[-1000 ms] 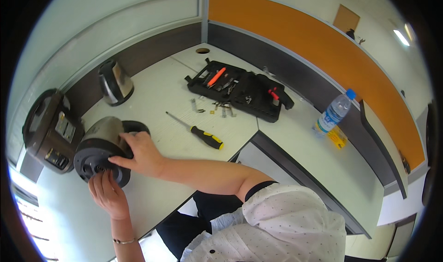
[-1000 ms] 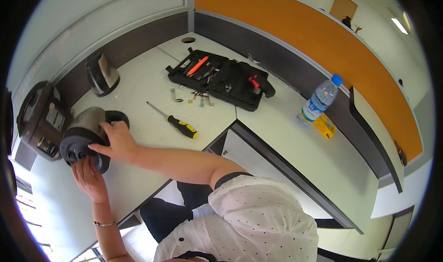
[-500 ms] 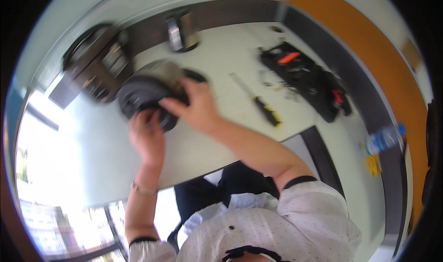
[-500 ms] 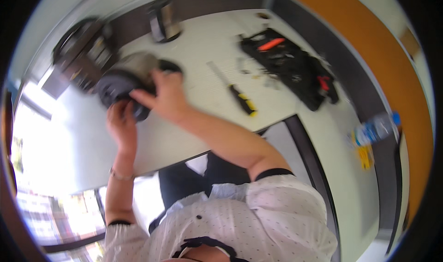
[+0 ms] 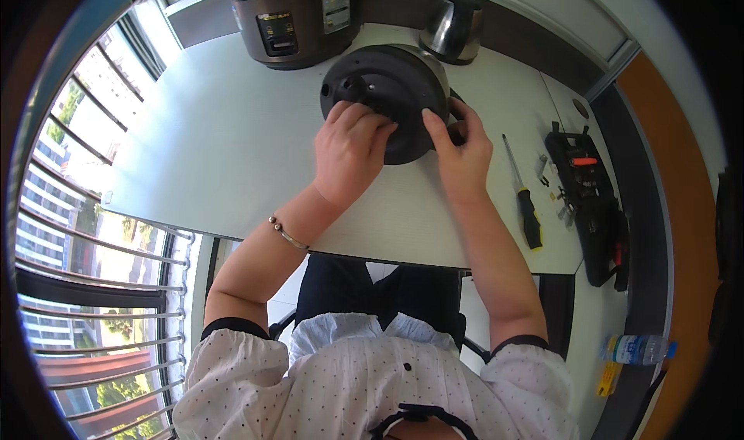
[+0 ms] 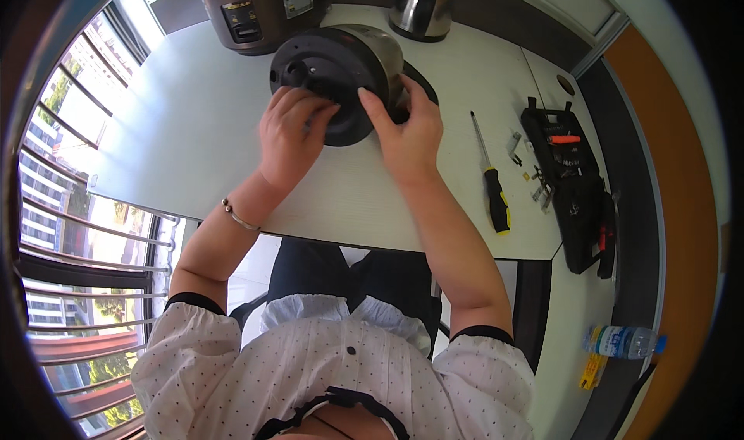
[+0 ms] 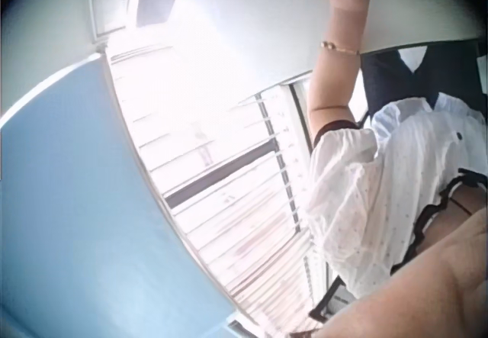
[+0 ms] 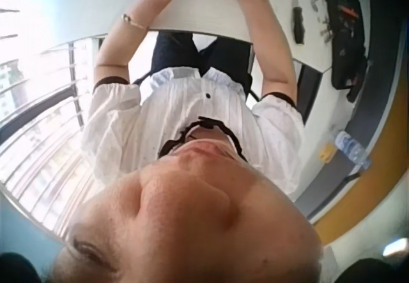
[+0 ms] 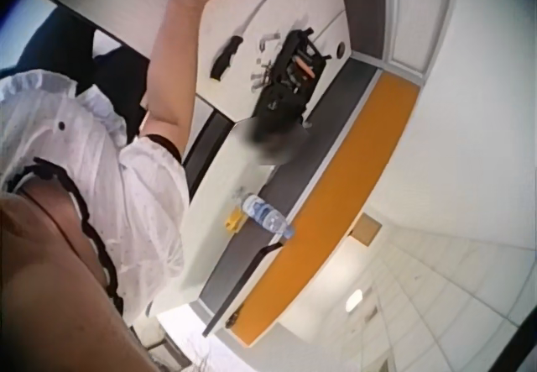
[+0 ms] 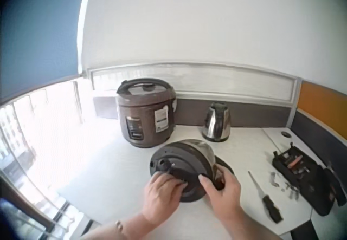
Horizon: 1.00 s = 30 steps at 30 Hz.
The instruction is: The person assembles the base of a small appliance by inserting screws and tightening them with a screwdriver. They repeatedly place screws into holes and use the tool to secure them.
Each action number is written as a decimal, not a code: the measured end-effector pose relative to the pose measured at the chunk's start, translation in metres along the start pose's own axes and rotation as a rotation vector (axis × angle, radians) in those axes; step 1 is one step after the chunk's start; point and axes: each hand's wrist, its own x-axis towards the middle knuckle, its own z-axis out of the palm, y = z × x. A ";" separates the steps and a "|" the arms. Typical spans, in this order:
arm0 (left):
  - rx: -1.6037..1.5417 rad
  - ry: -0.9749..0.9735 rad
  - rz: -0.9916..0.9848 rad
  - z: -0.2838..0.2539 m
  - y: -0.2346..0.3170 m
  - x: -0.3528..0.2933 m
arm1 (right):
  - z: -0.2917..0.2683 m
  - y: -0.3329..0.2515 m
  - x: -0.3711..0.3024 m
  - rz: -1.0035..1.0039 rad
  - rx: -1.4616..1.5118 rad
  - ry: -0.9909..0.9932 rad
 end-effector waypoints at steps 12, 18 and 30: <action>0.105 0.058 -0.026 -0.034 -0.014 0.028 | -0.013 0.029 0.015 -0.122 0.037 -0.090; -0.305 -0.244 -0.257 -0.038 -0.049 0.026 | -0.020 0.033 0.020 -0.183 0.206 -0.209; -0.505 -0.336 -0.193 -0.033 -0.040 0.025 | -0.016 0.064 0.033 -0.207 0.277 -0.357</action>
